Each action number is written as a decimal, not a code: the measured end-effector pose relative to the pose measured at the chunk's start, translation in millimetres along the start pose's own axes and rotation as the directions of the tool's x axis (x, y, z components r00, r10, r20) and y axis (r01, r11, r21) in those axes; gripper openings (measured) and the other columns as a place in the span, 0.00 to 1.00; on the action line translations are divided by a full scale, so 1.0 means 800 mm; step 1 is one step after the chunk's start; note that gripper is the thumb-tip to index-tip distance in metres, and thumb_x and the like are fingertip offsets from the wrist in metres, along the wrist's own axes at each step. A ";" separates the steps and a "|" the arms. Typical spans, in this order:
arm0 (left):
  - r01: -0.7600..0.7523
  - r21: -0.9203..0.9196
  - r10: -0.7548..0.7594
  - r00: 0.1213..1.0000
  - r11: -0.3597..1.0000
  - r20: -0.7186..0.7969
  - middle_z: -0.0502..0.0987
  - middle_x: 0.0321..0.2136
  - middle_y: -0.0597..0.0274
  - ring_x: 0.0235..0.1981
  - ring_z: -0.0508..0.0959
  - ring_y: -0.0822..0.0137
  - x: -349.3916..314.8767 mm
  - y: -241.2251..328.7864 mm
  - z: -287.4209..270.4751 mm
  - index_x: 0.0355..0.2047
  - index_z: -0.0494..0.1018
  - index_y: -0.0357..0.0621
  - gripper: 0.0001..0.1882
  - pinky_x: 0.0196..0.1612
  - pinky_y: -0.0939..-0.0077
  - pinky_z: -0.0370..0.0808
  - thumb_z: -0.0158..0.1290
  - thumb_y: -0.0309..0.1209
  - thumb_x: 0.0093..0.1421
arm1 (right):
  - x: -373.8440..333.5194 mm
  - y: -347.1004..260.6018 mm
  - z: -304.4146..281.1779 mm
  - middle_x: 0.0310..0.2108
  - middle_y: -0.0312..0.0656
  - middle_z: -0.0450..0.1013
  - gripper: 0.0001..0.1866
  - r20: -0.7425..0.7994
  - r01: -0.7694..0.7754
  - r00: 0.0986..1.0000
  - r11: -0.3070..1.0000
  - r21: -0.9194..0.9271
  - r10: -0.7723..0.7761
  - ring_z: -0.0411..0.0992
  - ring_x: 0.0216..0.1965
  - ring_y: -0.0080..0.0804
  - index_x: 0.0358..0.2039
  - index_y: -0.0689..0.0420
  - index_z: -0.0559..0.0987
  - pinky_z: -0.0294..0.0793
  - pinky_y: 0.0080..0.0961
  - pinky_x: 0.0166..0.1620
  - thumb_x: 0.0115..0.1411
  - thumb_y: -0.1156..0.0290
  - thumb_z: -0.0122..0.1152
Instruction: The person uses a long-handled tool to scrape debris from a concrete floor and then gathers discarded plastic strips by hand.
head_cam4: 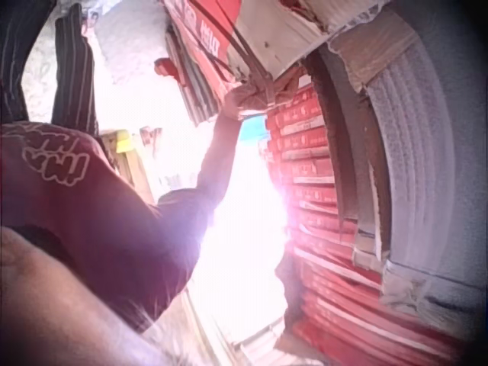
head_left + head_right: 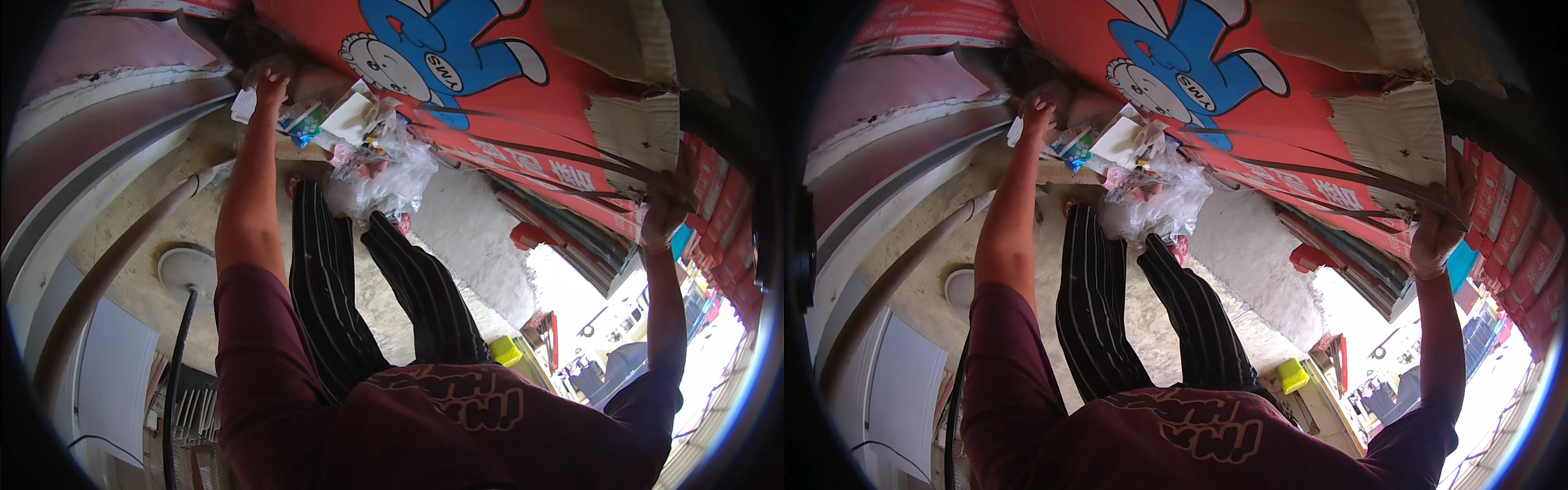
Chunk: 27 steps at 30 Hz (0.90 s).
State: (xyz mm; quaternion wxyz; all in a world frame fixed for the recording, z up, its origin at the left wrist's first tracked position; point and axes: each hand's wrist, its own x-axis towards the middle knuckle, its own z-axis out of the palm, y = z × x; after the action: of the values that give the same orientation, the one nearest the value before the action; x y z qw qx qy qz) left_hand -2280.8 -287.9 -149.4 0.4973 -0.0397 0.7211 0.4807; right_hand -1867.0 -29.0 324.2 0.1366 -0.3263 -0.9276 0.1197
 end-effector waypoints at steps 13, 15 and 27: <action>-0.307 0.214 0.342 0.927 0.927 -0.152 0.69 0.46 0.50 0.48 0.70 0.56 0.206 -0.058 0.018 0.47 0.66 0.40 0.25 0.48 0.63 0.68 0.57 0.34 0.47 | -0.113 0.128 -0.112 0.52 0.55 0.62 0.22 0.014 -0.041 0.998 0.886 -0.461 0.053 0.65 0.48 0.44 0.54 0.68 0.61 0.64 0.30 0.49 0.66 0.65 0.35; -0.259 0.242 0.293 0.949 0.935 -0.116 0.74 0.41 0.54 0.41 0.75 0.60 0.203 -0.046 0.024 0.43 0.71 0.40 0.23 0.43 0.68 0.71 0.57 0.34 0.46 | -0.103 0.130 -0.126 0.53 0.54 0.62 0.21 0.200 0.315 0.946 0.575 -0.755 -0.255 0.66 0.50 0.45 0.54 0.67 0.61 0.65 0.32 0.51 0.66 0.66 0.37; -0.339 0.124 0.360 0.896 0.933 -0.259 0.73 0.39 0.58 0.37 0.72 0.70 0.246 -0.082 0.049 0.51 0.63 0.44 0.29 0.30 0.72 0.73 0.56 0.31 0.47 | -0.104 0.116 -0.130 0.50 0.60 0.62 0.24 0.390 0.328 0.863 -0.231 -0.916 -0.322 0.67 0.48 0.49 0.52 0.69 0.62 0.70 0.33 0.48 0.64 0.61 0.42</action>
State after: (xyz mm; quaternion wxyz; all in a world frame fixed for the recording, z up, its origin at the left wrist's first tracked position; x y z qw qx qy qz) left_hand -2317.9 -211.9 -342.6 0.2982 0.0425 0.7966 0.5240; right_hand -1717.3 2.3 377.8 -0.1271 -0.0600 -0.7495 -0.6469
